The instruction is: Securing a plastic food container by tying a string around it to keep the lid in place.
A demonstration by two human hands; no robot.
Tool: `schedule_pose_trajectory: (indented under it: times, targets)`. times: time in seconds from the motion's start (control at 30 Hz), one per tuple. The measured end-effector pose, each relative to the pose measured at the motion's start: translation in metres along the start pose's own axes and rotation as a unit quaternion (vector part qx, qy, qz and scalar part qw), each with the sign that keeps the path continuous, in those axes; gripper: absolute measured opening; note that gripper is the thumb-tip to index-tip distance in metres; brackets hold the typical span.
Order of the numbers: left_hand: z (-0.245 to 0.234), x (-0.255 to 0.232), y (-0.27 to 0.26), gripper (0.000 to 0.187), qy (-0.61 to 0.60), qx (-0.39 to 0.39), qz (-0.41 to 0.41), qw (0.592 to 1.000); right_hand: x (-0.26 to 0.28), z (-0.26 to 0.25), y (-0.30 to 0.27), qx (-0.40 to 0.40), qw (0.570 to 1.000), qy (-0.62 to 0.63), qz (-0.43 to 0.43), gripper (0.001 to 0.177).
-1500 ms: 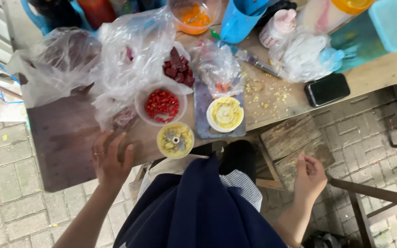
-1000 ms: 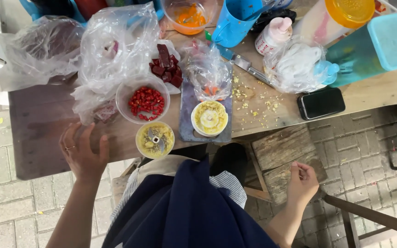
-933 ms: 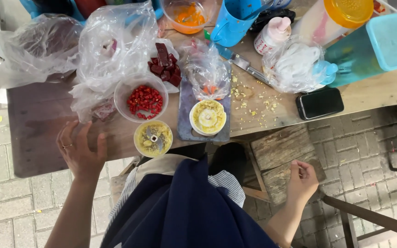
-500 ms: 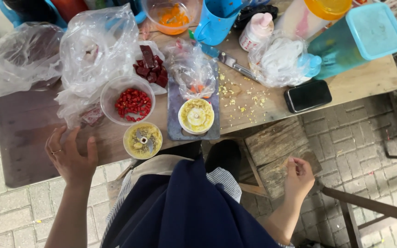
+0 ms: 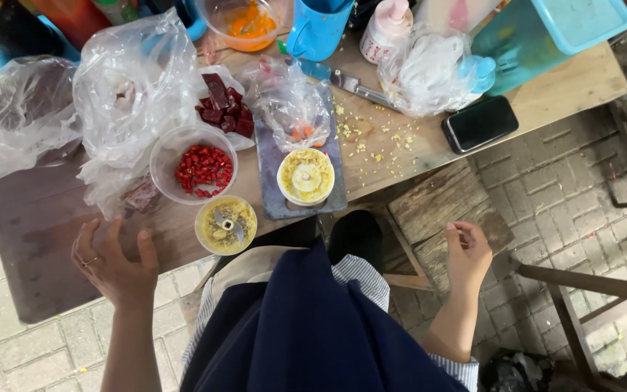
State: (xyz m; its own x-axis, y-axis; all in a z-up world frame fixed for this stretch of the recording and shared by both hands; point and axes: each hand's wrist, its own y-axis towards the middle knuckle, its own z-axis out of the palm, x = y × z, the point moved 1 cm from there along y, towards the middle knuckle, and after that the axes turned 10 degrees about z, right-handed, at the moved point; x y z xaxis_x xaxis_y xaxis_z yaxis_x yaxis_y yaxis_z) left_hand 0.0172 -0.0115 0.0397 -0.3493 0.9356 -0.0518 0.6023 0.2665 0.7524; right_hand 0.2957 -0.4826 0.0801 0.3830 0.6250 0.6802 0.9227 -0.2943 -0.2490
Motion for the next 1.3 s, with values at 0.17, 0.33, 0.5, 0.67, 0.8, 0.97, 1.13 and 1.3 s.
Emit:
schedule_pose_trajectory:
  times: [0.17,0.33,0.5,0.67,0.8,0.97,1.13,1.3]
  targets:
    - [0.0,-0.001,0.002,0.033,-0.01,-0.014,-0.002,1.0,0.012,0.004,-0.007,0.005,1.0,-0.013,0.002,0.015]
    - [0.0,0.0,0.0,0.03,-0.017,-0.008,-0.004,1.0,0.021,0.009,-0.012,0.01,1.0,0.002,-0.012,0.013]
    - [0.002,0.002,-0.003,0.031,-0.018,-0.003,-0.014,1.0,0.017,0.015,-0.007,0.016,1.0,-0.011,-0.023,0.016]
    - [0.002,0.001,-0.001,0.029,-0.012,-0.003,-0.012,1.0,0.023,0.015,-0.005,0.021,1.0,-0.017,-0.012,0.01]
    - [-0.001,0.0,0.001,0.028,-0.02,0.0,-0.012,1.0,0.027,0.019,-0.003,0.024,0.999,-0.015,-0.017,0.009]
    - [0.0,0.0,0.0,0.029,-0.016,-0.005,-0.01,1.0,0.03,0.021,0.001,0.033,0.999,-0.021,-0.021,0.014]
    - [0.001,0.001,-0.001,0.029,-0.011,-0.006,-0.004,1.0,0.04,0.018,-0.003,0.031,0.999,-0.019,-0.022,0.015]
    - [-0.001,0.0,0.0,0.031,-0.022,-0.004,-0.011,1.0,0.043,0.017,-0.005,0.033,0.999,-0.015,-0.018,0.014]
